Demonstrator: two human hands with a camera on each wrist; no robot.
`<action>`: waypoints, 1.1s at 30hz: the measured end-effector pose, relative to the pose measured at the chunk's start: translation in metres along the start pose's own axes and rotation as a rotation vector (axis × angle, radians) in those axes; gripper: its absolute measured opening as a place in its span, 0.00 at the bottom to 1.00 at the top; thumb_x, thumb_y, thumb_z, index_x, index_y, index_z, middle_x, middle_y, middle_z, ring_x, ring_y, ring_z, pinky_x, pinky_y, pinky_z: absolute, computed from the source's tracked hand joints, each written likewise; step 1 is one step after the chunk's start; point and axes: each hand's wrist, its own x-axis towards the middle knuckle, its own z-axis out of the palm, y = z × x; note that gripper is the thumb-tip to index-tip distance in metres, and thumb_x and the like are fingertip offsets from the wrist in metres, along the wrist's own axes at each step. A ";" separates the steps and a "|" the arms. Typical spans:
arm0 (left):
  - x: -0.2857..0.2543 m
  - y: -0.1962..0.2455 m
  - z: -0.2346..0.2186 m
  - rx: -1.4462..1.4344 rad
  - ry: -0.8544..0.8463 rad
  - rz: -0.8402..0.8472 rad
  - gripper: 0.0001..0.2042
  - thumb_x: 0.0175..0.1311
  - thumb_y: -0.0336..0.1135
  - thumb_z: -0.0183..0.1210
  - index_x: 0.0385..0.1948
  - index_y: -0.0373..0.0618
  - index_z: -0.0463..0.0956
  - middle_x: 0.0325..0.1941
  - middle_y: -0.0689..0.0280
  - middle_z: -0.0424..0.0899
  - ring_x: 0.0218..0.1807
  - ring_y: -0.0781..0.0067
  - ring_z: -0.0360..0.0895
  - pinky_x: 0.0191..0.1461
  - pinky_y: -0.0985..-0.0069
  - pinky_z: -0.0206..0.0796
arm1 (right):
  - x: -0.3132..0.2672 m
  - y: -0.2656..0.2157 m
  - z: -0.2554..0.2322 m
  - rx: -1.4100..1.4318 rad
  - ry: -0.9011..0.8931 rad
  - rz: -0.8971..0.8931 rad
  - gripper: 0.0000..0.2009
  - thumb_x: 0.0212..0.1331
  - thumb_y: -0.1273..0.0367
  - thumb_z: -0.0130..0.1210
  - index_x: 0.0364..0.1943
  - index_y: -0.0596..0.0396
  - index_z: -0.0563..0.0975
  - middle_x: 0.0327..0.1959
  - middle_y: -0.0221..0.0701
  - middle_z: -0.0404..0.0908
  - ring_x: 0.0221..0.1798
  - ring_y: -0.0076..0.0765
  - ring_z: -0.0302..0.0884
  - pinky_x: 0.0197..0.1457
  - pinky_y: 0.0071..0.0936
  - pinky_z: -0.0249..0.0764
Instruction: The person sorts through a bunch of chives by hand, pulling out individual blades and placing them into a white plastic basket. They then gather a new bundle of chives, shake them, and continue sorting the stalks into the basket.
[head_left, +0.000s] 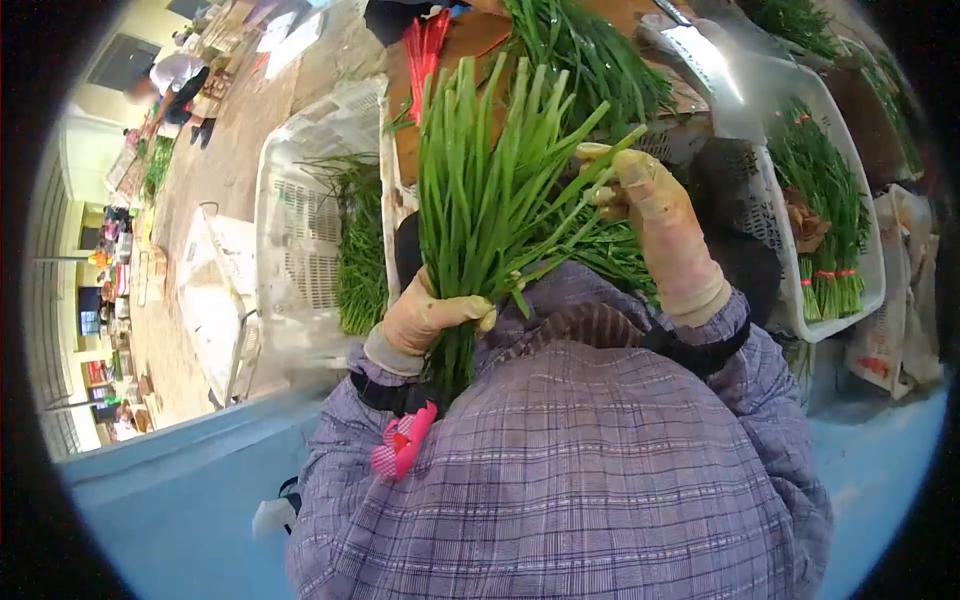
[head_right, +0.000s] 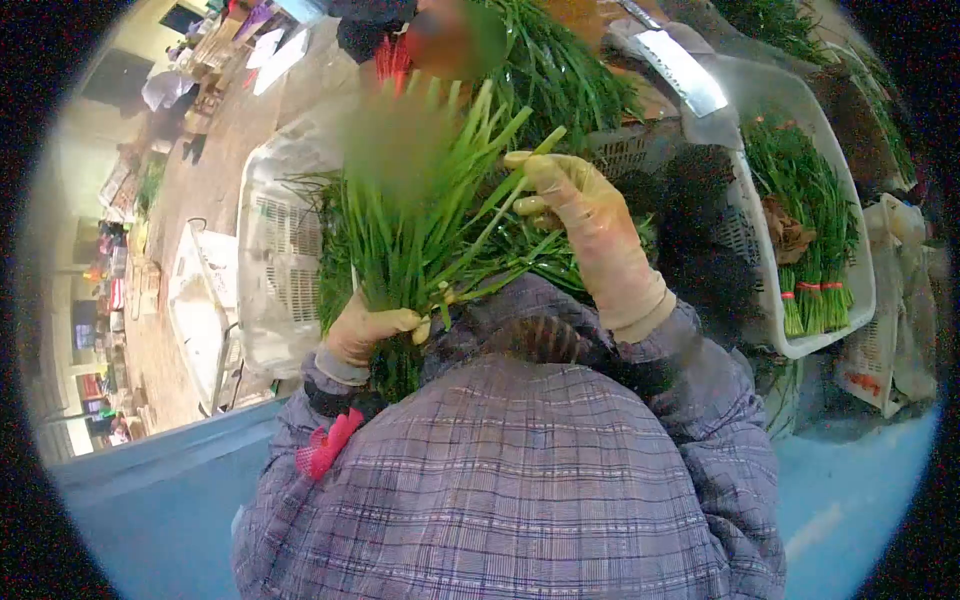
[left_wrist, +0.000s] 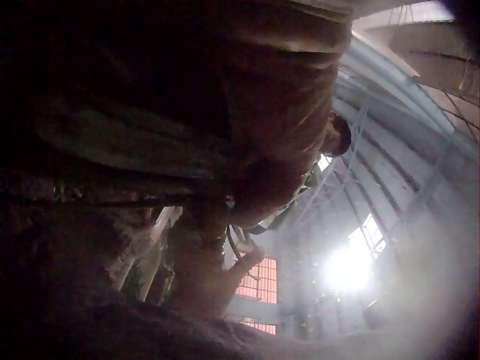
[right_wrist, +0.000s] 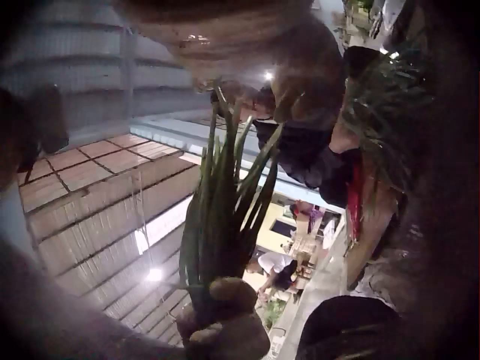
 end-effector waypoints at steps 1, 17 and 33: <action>0.000 0.001 -0.001 0.001 -0.015 -0.030 0.23 0.50 0.32 0.66 0.49 0.32 0.73 0.40 0.57 0.82 0.27 0.73 0.75 0.31 0.76 0.67 | -0.001 -0.004 0.007 0.034 0.050 0.015 0.25 0.62 0.53 0.57 0.53 0.58 0.74 0.36 0.24 0.78 0.36 0.16 0.71 0.42 0.17 0.63; 0.010 -0.016 0.032 0.241 -0.130 -0.022 0.23 0.56 0.27 0.63 0.56 0.44 0.70 0.50 0.71 0.78 0.49 0.81 0.73 0.53 0.78 0.66 | 0.017 -0.003 0.036 0.355 -0.205 -0.056 0.36 0.52 0.55 0.65 0.63 0.53 0.62 0.56 0.28 0.70 0.58 0.28 0.67 0.63 0.29 0.63; 0.069 -0.012 0.006 -0.214 -0.415 -0.108 0.37 0.55 0.42 0.65 0.66 0.45 0.57 0.62 0.62 0.71 0.60 0.67 0.71 0.64 0.67 0.63 | 0.021 0.014 0.049 0.127 -0.124 -0.009 0.48 0.49 0.70 0.68 0.71 0.59 0.46 0.56 0.33 0.70 0.56 0.34 0.71 0.61 0.32 0.68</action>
